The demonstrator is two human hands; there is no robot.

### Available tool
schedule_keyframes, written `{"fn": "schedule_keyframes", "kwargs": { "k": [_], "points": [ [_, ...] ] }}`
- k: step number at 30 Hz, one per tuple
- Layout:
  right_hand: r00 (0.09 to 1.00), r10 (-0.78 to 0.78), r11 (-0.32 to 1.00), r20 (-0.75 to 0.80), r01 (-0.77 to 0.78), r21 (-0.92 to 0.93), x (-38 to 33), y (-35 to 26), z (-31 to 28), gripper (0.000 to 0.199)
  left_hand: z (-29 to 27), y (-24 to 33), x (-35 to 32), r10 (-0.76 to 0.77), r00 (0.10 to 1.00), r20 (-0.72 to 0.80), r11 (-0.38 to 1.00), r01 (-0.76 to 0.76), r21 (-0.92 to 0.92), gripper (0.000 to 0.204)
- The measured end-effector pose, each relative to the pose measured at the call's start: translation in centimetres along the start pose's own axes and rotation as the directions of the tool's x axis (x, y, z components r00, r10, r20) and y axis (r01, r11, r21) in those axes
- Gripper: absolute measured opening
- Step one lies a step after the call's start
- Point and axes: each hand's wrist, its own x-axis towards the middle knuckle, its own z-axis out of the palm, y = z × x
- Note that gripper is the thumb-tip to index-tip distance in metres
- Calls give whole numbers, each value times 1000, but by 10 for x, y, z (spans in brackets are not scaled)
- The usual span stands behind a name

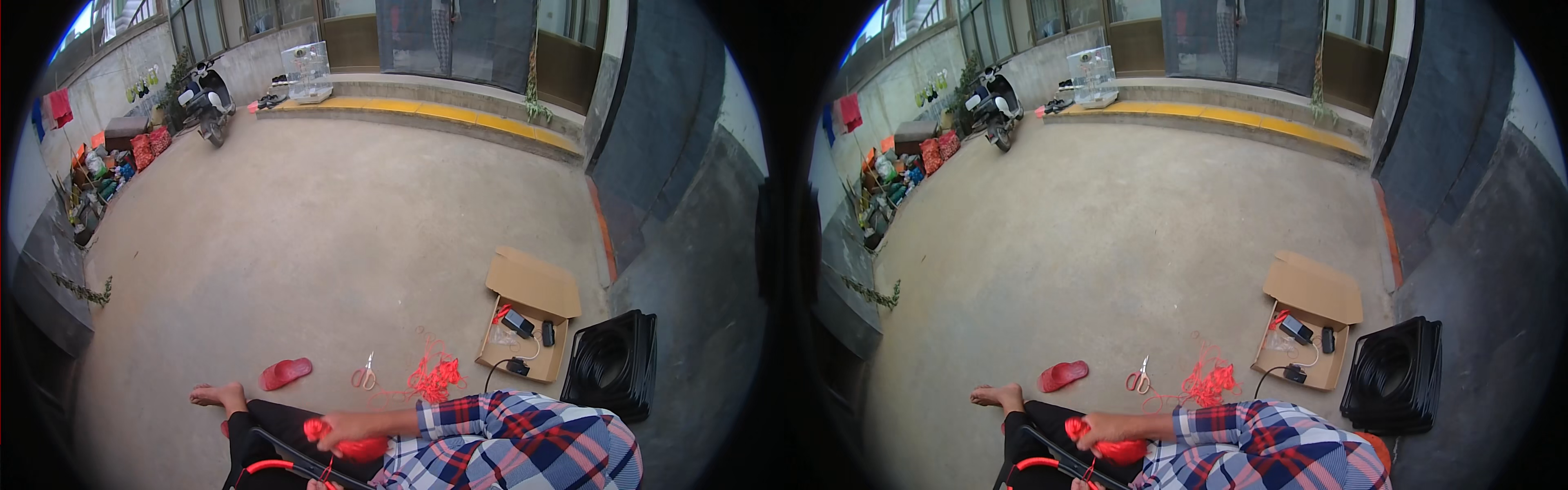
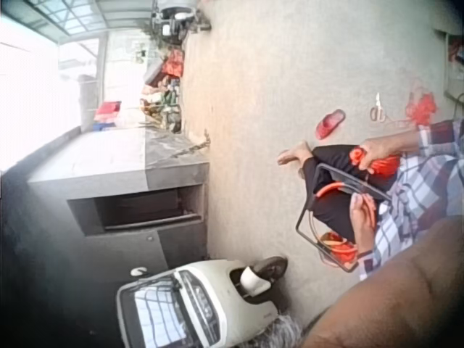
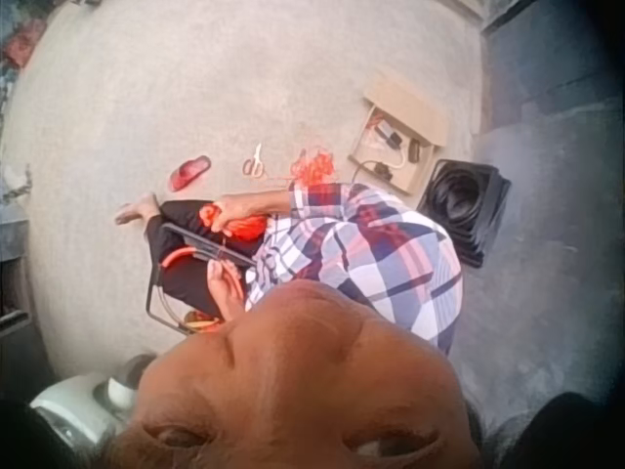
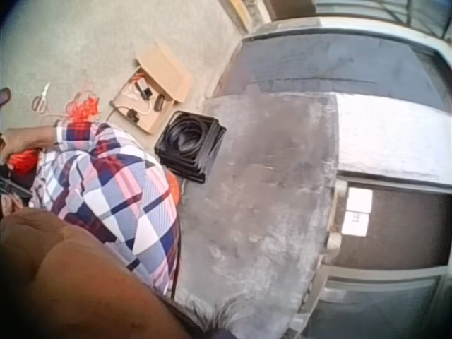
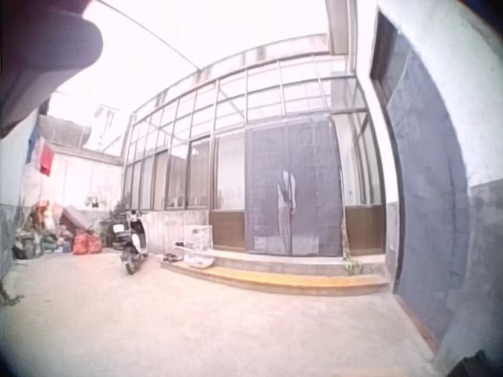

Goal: Wrapping a red plastic rope around a black metal hoop while sitting on the ground.

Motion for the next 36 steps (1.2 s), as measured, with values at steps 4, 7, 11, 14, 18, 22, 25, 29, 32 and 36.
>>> {"fn": "schedule_keyframes", "kwargs": {
  "k": [4,7,11,14,18,22,25,29,32,36],
  "points": [
    [983,114,966,141,-76,-248,7,22,19,21,7,3,1,-4,1000,-13,1000,4,7,9],
    [972,166,957,166,-118,-265,2,6,20,17,10,4,2,-8,1000,-27,1000,9,10,10],
    [983,157,979,92,-143,-142,8,22,1,20,15,7,5,-8,1000,-23,1000,8,13,11],
    [999,48,999,-7,-48,-5,7,33,4,19,13,8,1,-15,1000,-22,1000,15,9,12],
    [997,64,726,35,-71,684,-13,23,21,19,11,5,-3,-21,999,-34,1000,21,3,13],
    [987,143,785,78,-161,598,-5,46,22,25,15,-4,-2,43,999,-8,998,-42,48,19],
    [951,140,944,-275,-45,326,-2,24,9,27,19,1,16,22,999,-37,991,-17,131,28],
    [949,251,834,-191,-112,540,-4,15,-9,24,27,9,25,16,999,51,1000,-16,11,30],
    [954,294,752,-53,-197,629,0,8,-7,15,14,4,27,-14,1000,-8,1000,14,-18,26],
    [949,316,747,-5,-245,618,5,17,2,19,1,-3,21,-46,994,-99,995,37,-91,18]
  ]
}}
